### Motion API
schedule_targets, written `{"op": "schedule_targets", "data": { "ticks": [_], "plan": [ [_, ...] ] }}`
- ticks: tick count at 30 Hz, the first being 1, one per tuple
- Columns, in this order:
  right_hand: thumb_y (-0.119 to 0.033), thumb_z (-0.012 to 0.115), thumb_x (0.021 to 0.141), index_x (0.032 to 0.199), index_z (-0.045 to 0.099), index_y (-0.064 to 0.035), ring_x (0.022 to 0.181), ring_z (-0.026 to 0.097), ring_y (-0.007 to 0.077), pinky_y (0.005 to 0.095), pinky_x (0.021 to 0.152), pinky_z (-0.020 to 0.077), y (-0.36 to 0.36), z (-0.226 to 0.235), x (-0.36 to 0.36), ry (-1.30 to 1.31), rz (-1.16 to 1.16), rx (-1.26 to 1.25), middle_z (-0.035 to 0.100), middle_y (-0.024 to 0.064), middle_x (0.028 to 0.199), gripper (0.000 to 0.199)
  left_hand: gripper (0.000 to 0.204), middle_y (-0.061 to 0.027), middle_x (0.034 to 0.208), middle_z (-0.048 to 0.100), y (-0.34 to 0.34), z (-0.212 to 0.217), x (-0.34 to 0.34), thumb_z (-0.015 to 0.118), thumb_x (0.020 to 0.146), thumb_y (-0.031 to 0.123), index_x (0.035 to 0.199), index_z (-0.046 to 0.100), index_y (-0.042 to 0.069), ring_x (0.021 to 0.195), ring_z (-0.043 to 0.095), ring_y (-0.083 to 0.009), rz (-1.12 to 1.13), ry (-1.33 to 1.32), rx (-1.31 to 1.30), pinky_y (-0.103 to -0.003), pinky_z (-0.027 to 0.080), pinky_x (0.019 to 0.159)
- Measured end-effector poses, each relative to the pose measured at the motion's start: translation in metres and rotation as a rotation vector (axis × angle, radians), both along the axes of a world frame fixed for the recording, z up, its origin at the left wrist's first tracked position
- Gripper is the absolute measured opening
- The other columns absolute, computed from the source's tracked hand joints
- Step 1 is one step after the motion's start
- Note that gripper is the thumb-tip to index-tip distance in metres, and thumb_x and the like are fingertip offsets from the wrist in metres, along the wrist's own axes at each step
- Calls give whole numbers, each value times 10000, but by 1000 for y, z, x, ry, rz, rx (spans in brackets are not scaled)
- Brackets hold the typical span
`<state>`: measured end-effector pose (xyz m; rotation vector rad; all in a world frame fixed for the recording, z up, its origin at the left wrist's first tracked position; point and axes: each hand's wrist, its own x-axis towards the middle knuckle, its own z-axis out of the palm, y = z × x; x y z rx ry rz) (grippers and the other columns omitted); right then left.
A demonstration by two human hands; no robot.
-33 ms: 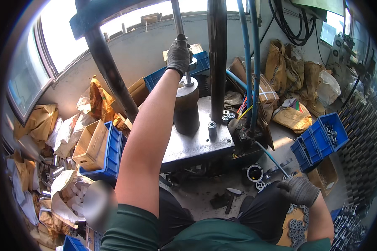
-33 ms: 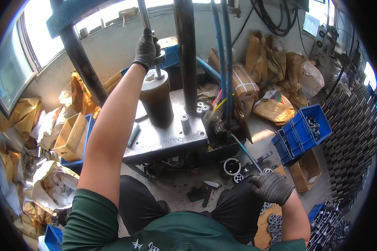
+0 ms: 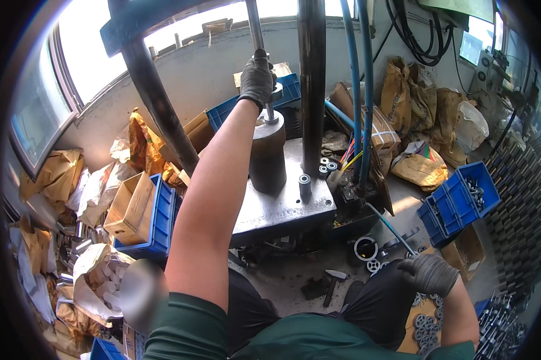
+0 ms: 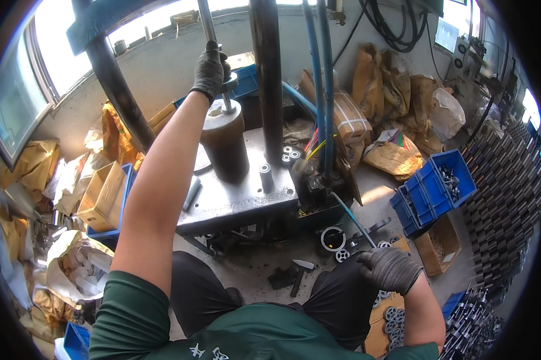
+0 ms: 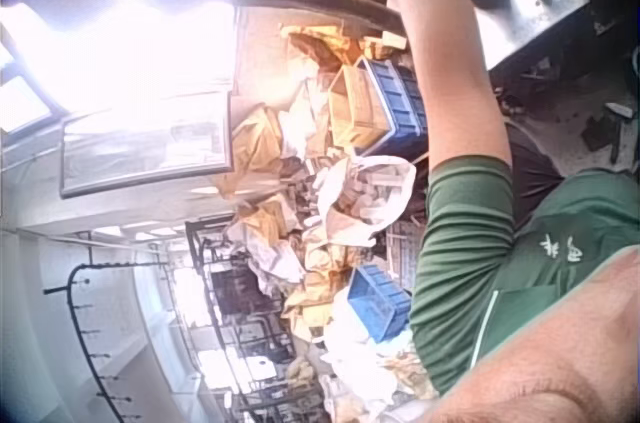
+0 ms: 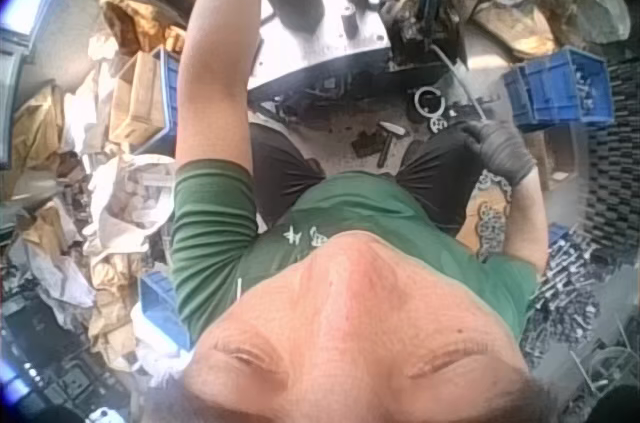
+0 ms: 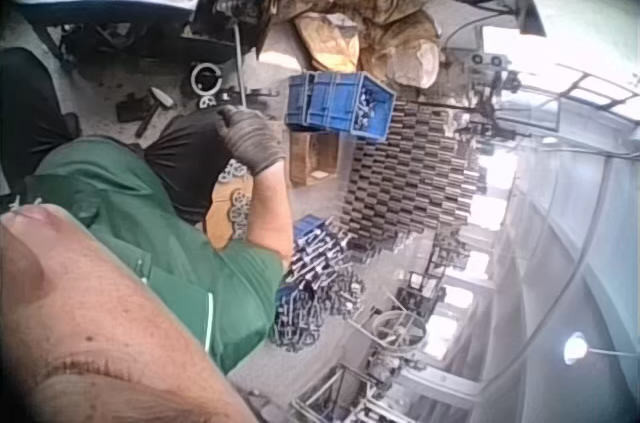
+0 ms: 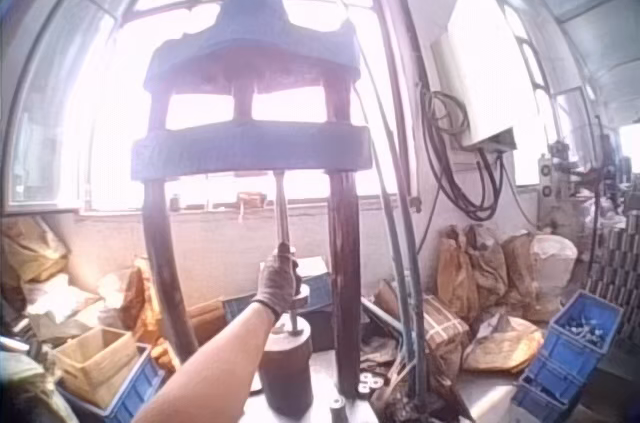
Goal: The person assembles metal shafts into gear-like components using an industrial press machine, wearing work gloves.
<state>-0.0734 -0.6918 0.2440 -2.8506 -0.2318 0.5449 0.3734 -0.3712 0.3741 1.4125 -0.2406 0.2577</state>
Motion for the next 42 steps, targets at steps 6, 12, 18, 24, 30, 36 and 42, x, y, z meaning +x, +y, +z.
{"op": "schedule_targets", "data": {
  "ticks": [6, 12, 18, 24, 30, 36, 42],
  "plan": [
    [-211, 648, 919, 1107, 743, -55, 933, 707, 410, 492, 837, 560, 11, 11, -1, -345, -50, 188, 733, 204, 963, 262, 565, -10, 633, 510, -1, -1, -1, 474, 1041, 646, 953, 596, 101, 480, 502, -142, 1, -5, -25, -351, 478, 423],
    [-164, 663, 907, 1112, 711, -28, 913, 695, 409, 494, 830, 552, 14, 18, 15, -648, -81, 22, 716, 211, 996, 251, 546, -11, 653, 514, 2, -3, 9, 478, 1043, 628, 958, 603, 104, 498, 512, -141, -1, -33, -19, -347, 465, 429],
    [-133, 660, 950, 1002, 680, -38, 896, 686, 396, 479, 803, 548, 8, 74, 136, -1229, -87, 9, 693, 192, 942, 110, 608, -44, 742, 578, 0, -5, 10, 420, 1058, 638, 1019, 630, 69, 594, 590, -149, 4, -46, 47, -357, 536, 468],
    [-246, 627, 977, 967, 717, -62, 915, 709, 407, 490, 837, 567, 3, 97, 209, -1090, -251, -52, 723, 194, 947, 205, 572, -18, 646, 532, 12, -7, 7, 494, 1053, 629, 988, 596, 71, 515, 536, -133, -9, -98, -13, -313, 480, 439],
    [-271, 621, 969, 961, 725, -49, 971, 714, 406, 495, 880, 571, 2, 103, 199, -928, -343, -2, 737, 216, 992, 246, 579, -29, 631, 554, 12, -38, -61, 557, 1023, 632, 909, 599, 65, 472, 511, -121, -133, -230, -381, -280, 433, 423],
    [-233, 637, 955, 957, 724, -19, 941, 711, 416, 482, 862, 559, 0, 93, 183, -968, -280, 28, 725, 239, 943, 231, 496, -8, 766, 603, 33, -127, -205, 504, 1029, 686, 901, 557, 210, 608, 546, -215, -494, 138, -999, -414, 498, 650],
    [-196, 670, 944, 998, 735, 10, 893, 710, 413, 457, 803, 552, 13, 61, 124, -941, -249, 138, 725, 247, 931, 223, 547, -29, 802, 504, 45, -229, -239, 382, 1083, 672, 1002, 486, 141, 698, 529, -153, -392, 877, -1114, -340, 550, 683]
  ]
}}
